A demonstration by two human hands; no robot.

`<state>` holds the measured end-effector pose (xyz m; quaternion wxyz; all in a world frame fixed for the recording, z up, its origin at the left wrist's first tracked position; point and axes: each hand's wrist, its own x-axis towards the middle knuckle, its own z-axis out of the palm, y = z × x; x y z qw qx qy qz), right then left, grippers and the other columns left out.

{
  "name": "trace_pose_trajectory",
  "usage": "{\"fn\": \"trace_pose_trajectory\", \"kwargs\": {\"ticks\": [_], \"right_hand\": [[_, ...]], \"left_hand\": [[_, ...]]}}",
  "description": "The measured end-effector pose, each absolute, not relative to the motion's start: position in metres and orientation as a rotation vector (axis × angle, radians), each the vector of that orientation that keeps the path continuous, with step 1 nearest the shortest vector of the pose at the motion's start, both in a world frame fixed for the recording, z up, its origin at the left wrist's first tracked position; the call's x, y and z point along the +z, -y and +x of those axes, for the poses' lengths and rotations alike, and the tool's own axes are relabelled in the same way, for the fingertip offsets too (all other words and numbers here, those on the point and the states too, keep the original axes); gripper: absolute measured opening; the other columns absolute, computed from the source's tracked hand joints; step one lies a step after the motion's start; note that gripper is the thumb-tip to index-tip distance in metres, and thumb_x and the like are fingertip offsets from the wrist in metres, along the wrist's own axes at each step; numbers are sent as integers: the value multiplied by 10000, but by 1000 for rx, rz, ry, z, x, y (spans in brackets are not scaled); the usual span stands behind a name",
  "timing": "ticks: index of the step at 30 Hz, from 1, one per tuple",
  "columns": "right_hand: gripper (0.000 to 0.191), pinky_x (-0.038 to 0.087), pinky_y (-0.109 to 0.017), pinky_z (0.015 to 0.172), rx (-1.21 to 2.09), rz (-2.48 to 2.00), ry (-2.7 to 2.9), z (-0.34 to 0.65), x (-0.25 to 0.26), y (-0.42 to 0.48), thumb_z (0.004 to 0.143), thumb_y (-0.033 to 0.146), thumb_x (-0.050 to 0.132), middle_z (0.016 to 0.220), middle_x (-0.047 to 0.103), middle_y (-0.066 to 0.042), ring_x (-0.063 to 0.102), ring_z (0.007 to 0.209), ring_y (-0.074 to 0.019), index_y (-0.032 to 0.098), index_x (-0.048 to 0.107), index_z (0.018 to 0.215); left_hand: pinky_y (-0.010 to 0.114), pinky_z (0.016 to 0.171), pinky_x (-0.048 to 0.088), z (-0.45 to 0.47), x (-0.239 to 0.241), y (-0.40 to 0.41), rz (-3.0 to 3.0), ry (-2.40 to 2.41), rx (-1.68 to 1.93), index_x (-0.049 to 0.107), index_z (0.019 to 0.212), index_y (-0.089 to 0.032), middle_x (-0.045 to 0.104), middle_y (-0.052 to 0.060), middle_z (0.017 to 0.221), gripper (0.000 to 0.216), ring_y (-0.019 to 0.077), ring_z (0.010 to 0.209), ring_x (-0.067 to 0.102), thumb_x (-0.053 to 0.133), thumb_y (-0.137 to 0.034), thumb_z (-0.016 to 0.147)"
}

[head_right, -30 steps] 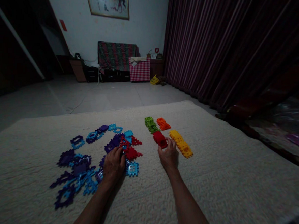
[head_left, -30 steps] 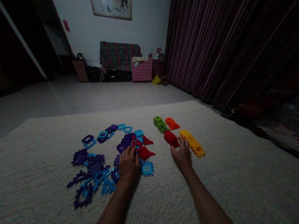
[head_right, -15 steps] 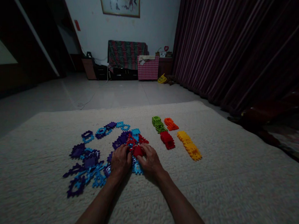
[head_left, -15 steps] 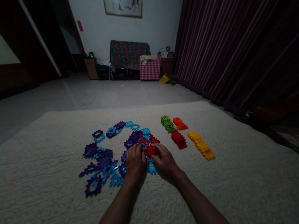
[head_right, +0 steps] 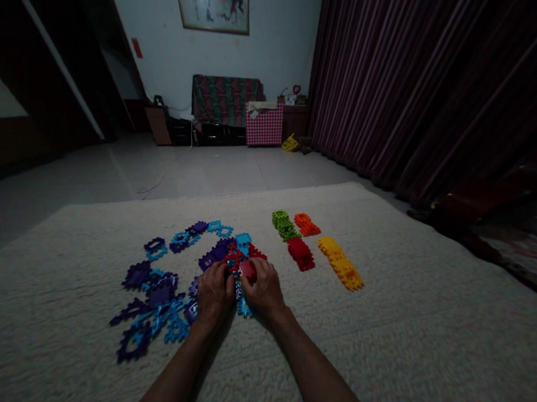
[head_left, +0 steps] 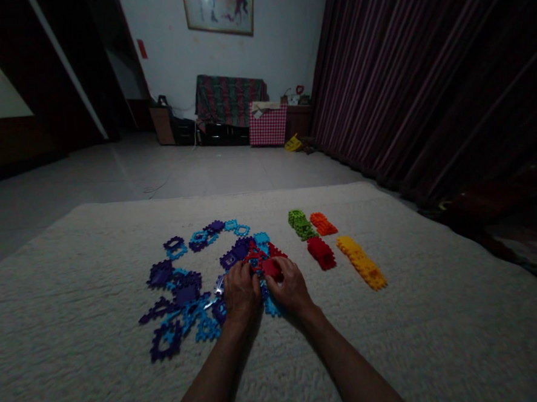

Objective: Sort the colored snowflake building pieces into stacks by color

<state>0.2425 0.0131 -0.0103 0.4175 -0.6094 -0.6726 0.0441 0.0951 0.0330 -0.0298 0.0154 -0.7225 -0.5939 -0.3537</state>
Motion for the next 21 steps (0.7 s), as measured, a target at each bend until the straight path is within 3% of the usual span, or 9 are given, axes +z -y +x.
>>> {"fn": "trace_pose_trajectory", "kwargs": {"ticks": [5,11,21], "right_hand": [[386,518,-430,984,61,-1540,1654,253,-15,-16,850,305,598,1181,711,-143,643,1100,-267,169,651,1207],[404,495,-439,1004,8,-1737,1613,278,-9,-13,784,195,567,1140,706,-138,624,1072,-277,156,665,1174],[292,502,-412,978,121,-1764,1717,282,3,-11,822,271,643,1100,703,-127,632,1036,-271,170,694,1091]], "left_hand": [[474,1032,467,95,-27,-32,-2267,1861,-1107,653,1151,-185,654,151,1265,265,297,1182,601,512,-214,928],[471,1028,460,96,-29,-33,-2265,1857,-1084,655,1162,-170,659,152,1272,275,302,1186,595,515,-216,930],[454,1010,465,95,-25,-31,-2268,1842,-1086,667,1122,-186,682,131,1229,246,292,1156,612,518,-203,926]]}}
